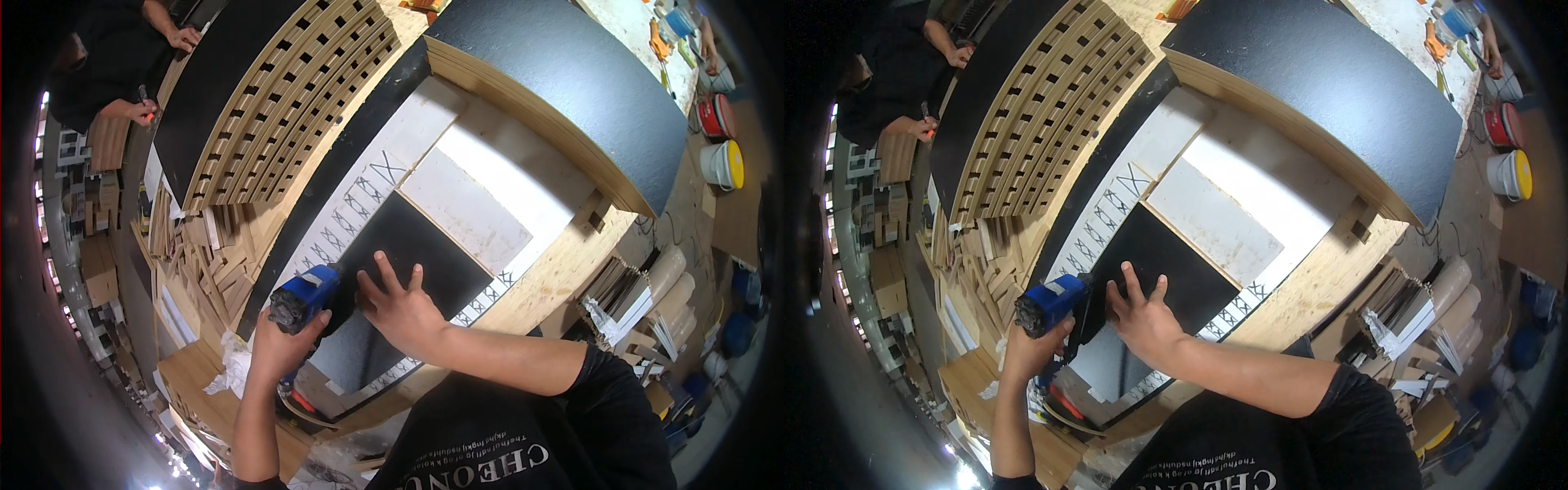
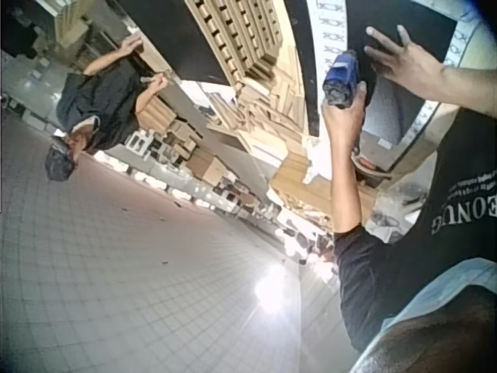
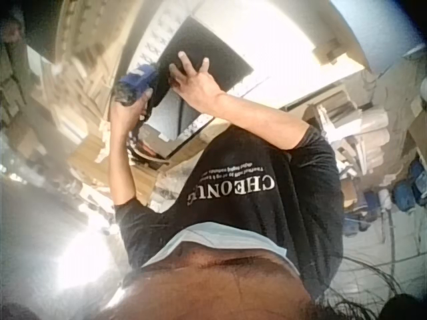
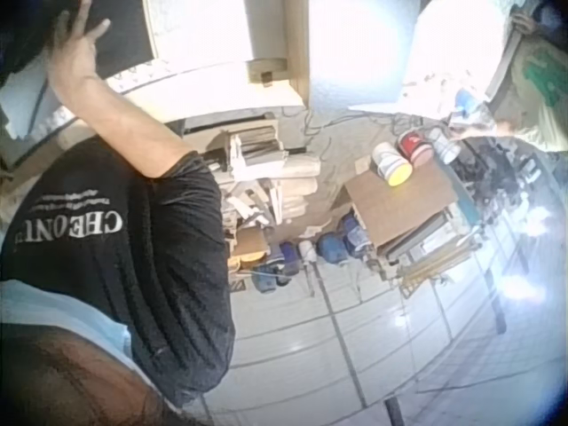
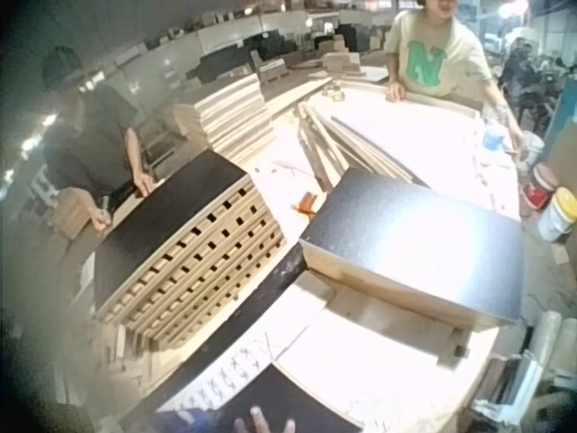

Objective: The person aligns a black panel onto a wooden frame and uses a pneumatic nailer to secure it, followed by hammering wooden slats into place to form a slatted structure.

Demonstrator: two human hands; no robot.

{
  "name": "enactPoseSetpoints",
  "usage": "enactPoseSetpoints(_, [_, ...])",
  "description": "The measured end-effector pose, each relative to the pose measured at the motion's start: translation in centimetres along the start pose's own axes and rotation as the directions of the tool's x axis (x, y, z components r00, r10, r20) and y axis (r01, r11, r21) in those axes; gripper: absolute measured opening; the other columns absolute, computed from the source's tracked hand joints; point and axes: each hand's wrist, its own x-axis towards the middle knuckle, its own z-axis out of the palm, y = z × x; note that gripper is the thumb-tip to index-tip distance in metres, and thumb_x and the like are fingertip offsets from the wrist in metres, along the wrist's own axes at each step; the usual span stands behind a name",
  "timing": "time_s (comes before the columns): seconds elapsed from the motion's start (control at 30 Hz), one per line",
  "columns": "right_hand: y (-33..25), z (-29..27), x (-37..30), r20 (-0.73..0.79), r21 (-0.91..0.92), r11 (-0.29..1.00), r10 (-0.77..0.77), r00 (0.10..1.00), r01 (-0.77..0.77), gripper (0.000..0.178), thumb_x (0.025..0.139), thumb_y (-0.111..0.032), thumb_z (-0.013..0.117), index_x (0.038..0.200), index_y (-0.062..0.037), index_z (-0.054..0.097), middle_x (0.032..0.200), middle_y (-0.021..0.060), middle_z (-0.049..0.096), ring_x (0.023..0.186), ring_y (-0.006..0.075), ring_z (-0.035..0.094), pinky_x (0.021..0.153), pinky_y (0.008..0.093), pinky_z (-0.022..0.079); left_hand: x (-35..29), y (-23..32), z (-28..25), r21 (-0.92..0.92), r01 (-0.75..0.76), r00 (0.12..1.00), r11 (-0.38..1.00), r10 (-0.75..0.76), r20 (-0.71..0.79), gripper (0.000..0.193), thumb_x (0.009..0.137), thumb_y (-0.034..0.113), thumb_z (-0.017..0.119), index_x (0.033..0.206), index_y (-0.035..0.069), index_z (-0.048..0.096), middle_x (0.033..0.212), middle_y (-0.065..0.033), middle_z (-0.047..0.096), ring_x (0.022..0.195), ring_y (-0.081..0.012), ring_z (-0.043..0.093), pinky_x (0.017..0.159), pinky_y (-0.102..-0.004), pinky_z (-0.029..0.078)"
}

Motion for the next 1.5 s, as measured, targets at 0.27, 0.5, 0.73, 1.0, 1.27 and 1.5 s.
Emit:
enactPoseSetpoints(0.27, [0.2,0.3,-0.3,-0.017,-0.02,1.0,-0.017,1.0,0.016,0.049,0.081,-0.023,0.052,0.128,-0.0095,0.049,0.14,0.0162,0.033,0.131,0.0464,0.023,0.086,0.062,0.044,0.5,1.4,0.2,-0.155,0.084,0.996,0.984,-0.079,0.038,0.033,0.074,0.025,0.071,0.091,-0.001,0.061,0.063,-0.0059,0.06,0.052,-0.0125,0.058,0.052,-0.0271,0.047])
enactPoseSetpoints(0.5, [0.4,0.8,-0.9,-0.07,0.012,0.999,-0.034,0.997,0.034,0.047,0.082,-0.023,0.05,0.127,-0.0086,0.05,0.14,0.0159,0.035,0.132,0.0383,0.028,0.086,0.0602,0.044,1.1,2.0,0.3,-0.11,0.047,0.998,0.993,-0.043,0.041,0.03,0.074,0.024,0.071,0.089,-0.001,0.062,0.061,-0.0046,0.06,0.05,-0.0126,0.058,0.05,-0.0267,0.046])
enactPoseSetpoints(0.73, [0.5,0.8,-1.0,-0.065,0.006,0.999,-0.041,0.997,0.042,0.045,0.083,-0.024,0.05,0.126,-0.0105,0.052,0.14,0.0152,0.035,0.132,0.0383,0.028,0.088,0.0602,0.043,1.1,2.2,0.4,-0.111,0.033,0.999,0.993,-0.03,0.03,0.027,0.076,0.024,0.07,0.086,0.0,0.063,0.059,-0.0038,0.058,0.049,-0.0108,0.056,0.049,-0.0261,0.046])
enactPoseSetpoints(1.0, [4.5,-1.2,-2.4,-0.346,0.517,0.856,0.194,0.918,0.015,0.044,0.071,-0.017,0.067,0.113,-0.0086,0.057,0.12,0.011,0.05,0.113,0.0274,0.05,0.089,0.0406,0.046,0.8,3.0,0.4,-0.088,0.028,0.999,0.996,-0.026,0.021,0.028,0.076,0.025,0.071,0.083,0.0,0.061,0.058,-0.0027,0.056,0.048,-0.0096,0.054,0.048,-0.0256,0.044])
enactPoseSetpoints(1.27, [12.0,-2.8,-3.5,-0.118,0.59,0.734,0.491,0.863,-0.336,0.025,0.074,-0.024,0.069,0.094,-0.0085,0.066,0.079,0.0069,0.063,0.077,0.0253,0.062,0.069,0.0355,0.049,0.9,4.9,0.5,-0.151,0.009,0.999,0.988,-0.003,0.04,0.022,0.078,0.021,0.069,0.079,0.001,0.059,0.058,-0.0011,0.055,0.046,-0.008,0.051,0.046,-0.025,0.042])
enactPoseSetpoints(1.5, [13.0,-3.1,-2.9,0.02,0.672,0.645,0.476,0.879,-0.364,0.026,0.074,-0.026,0.071,0.094,-0.0104,0.068,0.079,0.0051,0.068,0.076,0.0234,0.065,0.068,0.0334,0.05,1.6,5.3,0.9,-0.231,-0.001,0.997,0.973,0.019,0.074,0.02,0.079,0.019,0.068,0.078,0.001,0.059,0.057,-0.0012,0.055,0.047,-0.0079,0.051,0.046,-0.0239,0.043])
